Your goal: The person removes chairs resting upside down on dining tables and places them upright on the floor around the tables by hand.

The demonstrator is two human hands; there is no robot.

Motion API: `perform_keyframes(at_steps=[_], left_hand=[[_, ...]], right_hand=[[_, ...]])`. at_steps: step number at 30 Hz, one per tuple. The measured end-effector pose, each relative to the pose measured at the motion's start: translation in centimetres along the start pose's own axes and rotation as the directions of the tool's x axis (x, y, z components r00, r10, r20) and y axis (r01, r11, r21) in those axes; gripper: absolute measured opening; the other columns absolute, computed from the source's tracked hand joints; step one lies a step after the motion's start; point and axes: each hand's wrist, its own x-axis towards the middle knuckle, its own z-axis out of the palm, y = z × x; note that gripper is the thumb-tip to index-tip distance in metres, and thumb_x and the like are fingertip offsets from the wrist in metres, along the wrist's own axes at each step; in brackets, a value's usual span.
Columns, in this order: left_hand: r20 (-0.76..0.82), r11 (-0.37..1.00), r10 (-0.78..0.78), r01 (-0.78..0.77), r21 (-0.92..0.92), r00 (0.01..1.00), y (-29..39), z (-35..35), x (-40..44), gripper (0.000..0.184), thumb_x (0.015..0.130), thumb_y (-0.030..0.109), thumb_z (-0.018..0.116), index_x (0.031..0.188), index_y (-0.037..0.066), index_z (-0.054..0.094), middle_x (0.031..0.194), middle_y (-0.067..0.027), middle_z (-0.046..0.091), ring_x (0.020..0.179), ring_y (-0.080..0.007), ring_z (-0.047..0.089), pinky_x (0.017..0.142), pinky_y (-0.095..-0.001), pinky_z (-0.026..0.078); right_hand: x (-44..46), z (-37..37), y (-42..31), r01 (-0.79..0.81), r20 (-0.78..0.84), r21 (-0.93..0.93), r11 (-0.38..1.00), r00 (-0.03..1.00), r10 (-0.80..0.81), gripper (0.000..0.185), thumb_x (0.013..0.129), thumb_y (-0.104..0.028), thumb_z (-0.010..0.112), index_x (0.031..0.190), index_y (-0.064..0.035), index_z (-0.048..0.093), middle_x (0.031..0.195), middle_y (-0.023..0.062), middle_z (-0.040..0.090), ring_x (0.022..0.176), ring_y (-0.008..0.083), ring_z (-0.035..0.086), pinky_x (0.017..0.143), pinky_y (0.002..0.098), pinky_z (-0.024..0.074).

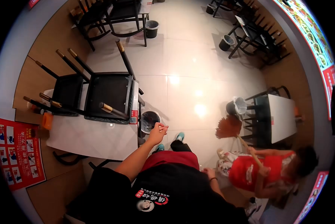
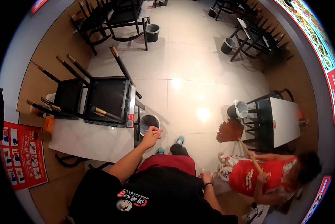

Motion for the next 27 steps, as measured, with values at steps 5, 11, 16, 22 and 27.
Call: perform_keyframes(at_steps=[5,11,16,22,27], left_hand=[[-0.147,1.000,0.001,-0.002,-0.010,0.989,-2.8,-1.1,6.1,0.028,0.098,0.018,0.058,0.112,0.001,0.041,0.113,-0.0151,0.070,0.086,-0.0177,0.071,0.075,-0.0286,0.056],[-0.438,0.977,-0.211,0.203,-0.065,0.874,2.8,-3.3,9.9,0.028,0.097,0.015,0.060,0.112,-0.001,0.042,0.112,-0.0162,0.070,0.085,-0.0179,0.070,0.074,-0.0288,0.057],[-0.612,0.993,-0.109,0.066,-0.093,0.783,7.4,-2.4,14.3,0.028,0.097,0.014,0.060,0.112,-0.002,0.042,0.115,-0.0188,0.068,0.087,-0.0168,0.068,0.076,-0.0297,0.058],[-0.741,0.959,-0.222,0.005,-0.283,0.633,12.9,-5.0,18.4,0.034,0.094,0.009,0.062,0.117,-0.001,0.039,0.120,-0.0186,0.064,0.085,-0.0174,0.066,0.077,-0.0287,0.057],[-0.971,0.975,-0.037,0.220,0.017,0.237,17.3,-11.9,23.5,0.084,0.075,0.024,0.085,0.138,0.003,0.033,0.132,-0.0216,0.048,0.108,-0.0230,0.057,0.084,-0.0360,0.052]], right_hand=[[9.4,-2.1,-13.2,-0.172,0.024,0.128,0.977,0.985,0.170,0.033,0.094,-0.018,0.053,0.114,0.0081,0.060,0.103,0.0192,0.068,0.088,0.0274,0.070,0.075,0.0343,0.0554],[25.5,-5.0,-30.0,-0.179,0.098,0.167,0.970,0.981,0.164,0.025,0.091,-0.018,0.057,0.105,0.0015,0.061,0.091,0.0141,0.069,0.073,0.0246,0.067,0.063,0.0340,0.0549],[38.2,-6.2,-43.9,-0.080,0.281,0.102,0.992,0.959,0.048,0.021,0.094,-0.019,0.055,0.097,0.0006,0.061,0.080,0.0100,0.066,0.061,0.0207,0.061,0.053,0.0280,0.0479],[46.4,-1.6,-62.4,0.155,0.262,-0.011,0.988,0.954,-0.147,0.020,0.090,-0.018,0.059,0.098,0.0003,0.063,0.083,0.0113,0.068,0.062,0.0156,0.062,0.054,0.0272,0.0496],[47.5,6.1,-72.1,0.246,0.323,-0.142,0.959,0.927,-0.190,0.022,0.093,-0.020,0.057,0.102,-0.0007,0.063,0.086,0.0118,0.070,0.066,0.0158,0.065,0.057,0.0253,0.0505]])
